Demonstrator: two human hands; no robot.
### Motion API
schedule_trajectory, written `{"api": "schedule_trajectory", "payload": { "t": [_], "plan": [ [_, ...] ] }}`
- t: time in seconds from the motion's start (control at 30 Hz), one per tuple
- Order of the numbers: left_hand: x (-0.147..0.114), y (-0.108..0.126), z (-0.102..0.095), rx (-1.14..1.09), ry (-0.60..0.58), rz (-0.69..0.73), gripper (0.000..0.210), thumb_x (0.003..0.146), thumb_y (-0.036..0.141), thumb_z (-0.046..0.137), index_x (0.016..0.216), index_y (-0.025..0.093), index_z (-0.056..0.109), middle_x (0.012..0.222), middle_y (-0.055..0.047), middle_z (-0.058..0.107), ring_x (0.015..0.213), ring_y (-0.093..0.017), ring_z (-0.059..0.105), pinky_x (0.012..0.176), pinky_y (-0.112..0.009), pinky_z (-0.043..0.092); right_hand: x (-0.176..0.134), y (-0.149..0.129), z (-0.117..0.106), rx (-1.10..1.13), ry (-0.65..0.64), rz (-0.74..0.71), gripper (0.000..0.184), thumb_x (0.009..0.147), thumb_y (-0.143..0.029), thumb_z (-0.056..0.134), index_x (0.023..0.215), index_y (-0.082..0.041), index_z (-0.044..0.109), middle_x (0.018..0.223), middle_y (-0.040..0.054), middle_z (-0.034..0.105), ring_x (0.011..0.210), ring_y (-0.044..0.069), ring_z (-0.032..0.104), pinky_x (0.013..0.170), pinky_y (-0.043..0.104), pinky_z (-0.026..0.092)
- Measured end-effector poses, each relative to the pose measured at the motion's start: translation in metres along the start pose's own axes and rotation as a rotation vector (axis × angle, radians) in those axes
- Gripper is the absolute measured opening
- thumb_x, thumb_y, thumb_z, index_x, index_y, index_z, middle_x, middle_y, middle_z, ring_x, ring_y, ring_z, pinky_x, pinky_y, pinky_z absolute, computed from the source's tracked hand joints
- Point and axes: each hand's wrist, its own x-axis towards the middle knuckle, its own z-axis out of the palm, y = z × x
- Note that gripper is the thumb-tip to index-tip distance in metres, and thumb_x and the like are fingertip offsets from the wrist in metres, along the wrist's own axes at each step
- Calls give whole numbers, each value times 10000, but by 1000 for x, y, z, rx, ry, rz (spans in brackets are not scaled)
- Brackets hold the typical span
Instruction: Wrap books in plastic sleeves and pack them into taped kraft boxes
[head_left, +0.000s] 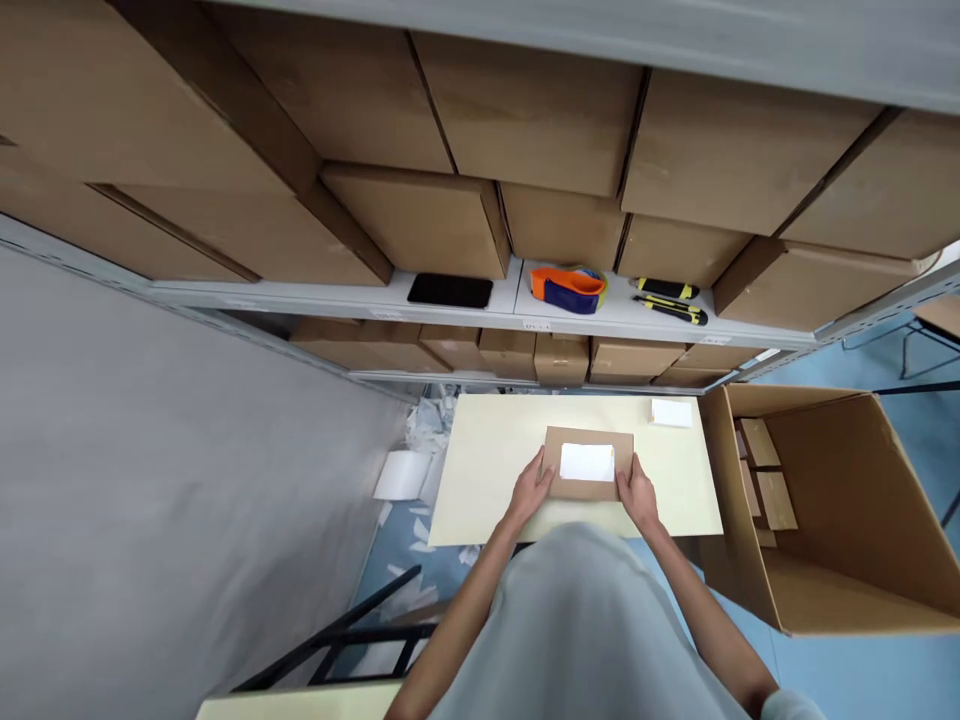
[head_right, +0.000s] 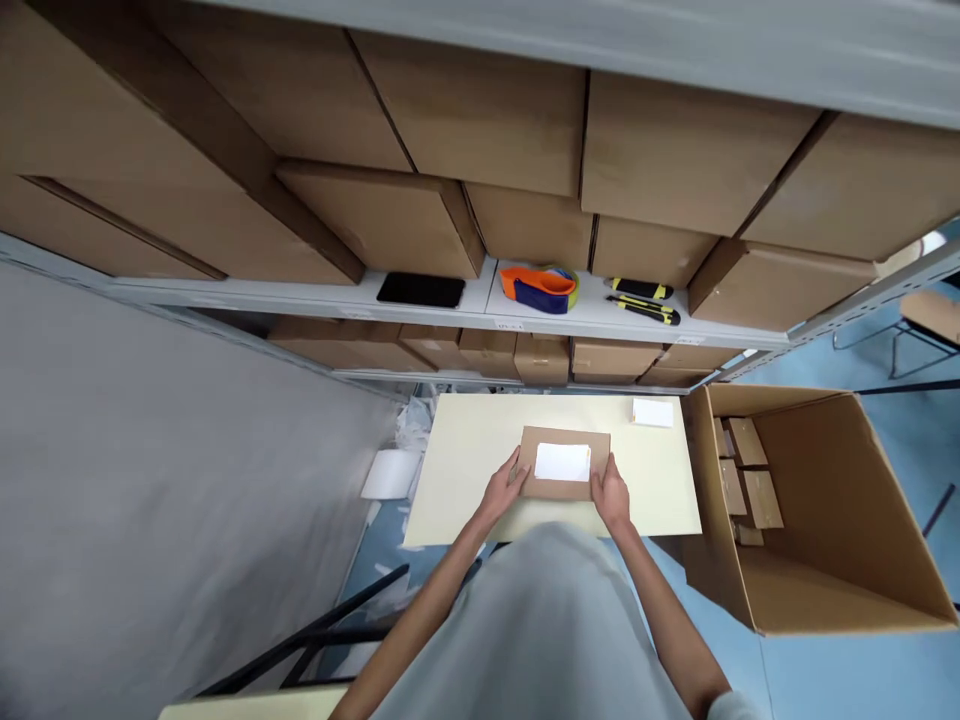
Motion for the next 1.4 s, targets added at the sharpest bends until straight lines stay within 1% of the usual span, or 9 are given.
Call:
{"api": "schedule_trajectory", "payload": {
  "t": [0.13, 0.3, 0.53, 0.67, 0.8, 0.97, 1.1, 1.2, 1.4],
  "plan": [
    [9, 18, -26, -45, 0, -12, 743, 1053, 464, 532, 1717, 180, 359, 1550, -138, 657, 1306, -278, 721, 1093, -381, 572, 10, -27, -17, -23, 49, 3, 742, 1086, -494, 353, 1683, -53, 345, 1420, 244, 718, 1207, 370, 763, 976, 420, 594],
    [29, 31, -56, 23, 57, -45, 770, 1022, 421, 567, 1716, 160, 357, 1468, -152, 716, 1223, -294, 758, 1085, -398, 564, 36, -64, -24, -38, 56, -49, 682, 1092, -443, 388, 1665, -74, 406, 1397, 224, 740, 1173, 360, 778, 941, 410, 604],
    [42, 8, -48, 78, 85, -150, 792, 944, 348, 617, 1664, 100, 400, 1635, -222, 545, 1521, -344, 544, 1264, -463, 435, 55, -64, 12, -74, -26, -112, 647, 1039, -304, 400, 1644, -80, 458, 1283, 215, 788, 1101, 369, 810, 949, 509, 649],
    [47, 9, -42, 120, 158, 1, 793, 953, 341, 582, 1665, 58, 377, 1737, -246, 385, 1645, -363, 329, 1353, -533, 294, 61, -67, 9, -87, 50, -233, 692, 988, -292, 438, 1631, -36, 452, 1479, 262, 673, 1345, 386, 698, 1098, 561, 597],
    [59, 56, -57, 178, 183, 271, 727, 1023, 337, 501, 1706, 156, 329, 1799, -182, 279, 1684, -333, 230, 1362, -559, 271, 76, -108, -36, -92, 237, -457, 666, 1043, -330, 424, 1659, -77, 410, 1648, 229, 528, 1556, 352, 498, 1254, 574, 459],
    [91, 175, -95, 373, 288, 663, 715, 1104, 321, 364, 1770, 199, 133, 1837, -117, 177, 1712, -285, 118, 1368, -536, 266, 113, -202, -125, -147, 417, -718, 626, 1115, -397, 352, 1666, -105, 407, 1659, 208, 512, 1582, 344, 424, 1324, 586, 313],
    [125, 255, -120, 559, 373, 796, 730, 1058, 172, 307, 1769, 145, 146, 1841, -100, 156, 1718, -275, 64, 1386, -558, 180, 153, -270, -177, -231, 457, -814, 586, 1098, -316, 361, 1616, -61, 459, 1598, 236, 541, 1511, 358, 461, 1321, 584, 281],
    [146, 277, -128, 647, 350, 760, 817, 957, 84, 373, 1757, 115, 211, 1823, -106, 234, 1716, -290, 93, 1392, -569, 140, 182, -299, -191, -299, 369, -803, 509, 1048, -206, 399, 1488, -9, 565, 1490, 259, 610, 1390, 349, 552, 1251, 510, 389],
    [161, 268, -125, 675, 282, 641, 949, 826, 37, 488, 1745, 105, 261, 1820, -116, 234, 1702, -352, 161, 1370, -597, 207, 212, -316, -171, -405, 264, -620, 431, 1064, -150, 389, 1384, -1, 635, 1374, 283, 688, 1265, 342, 645, 1150, 462, 451]
  ]
}}
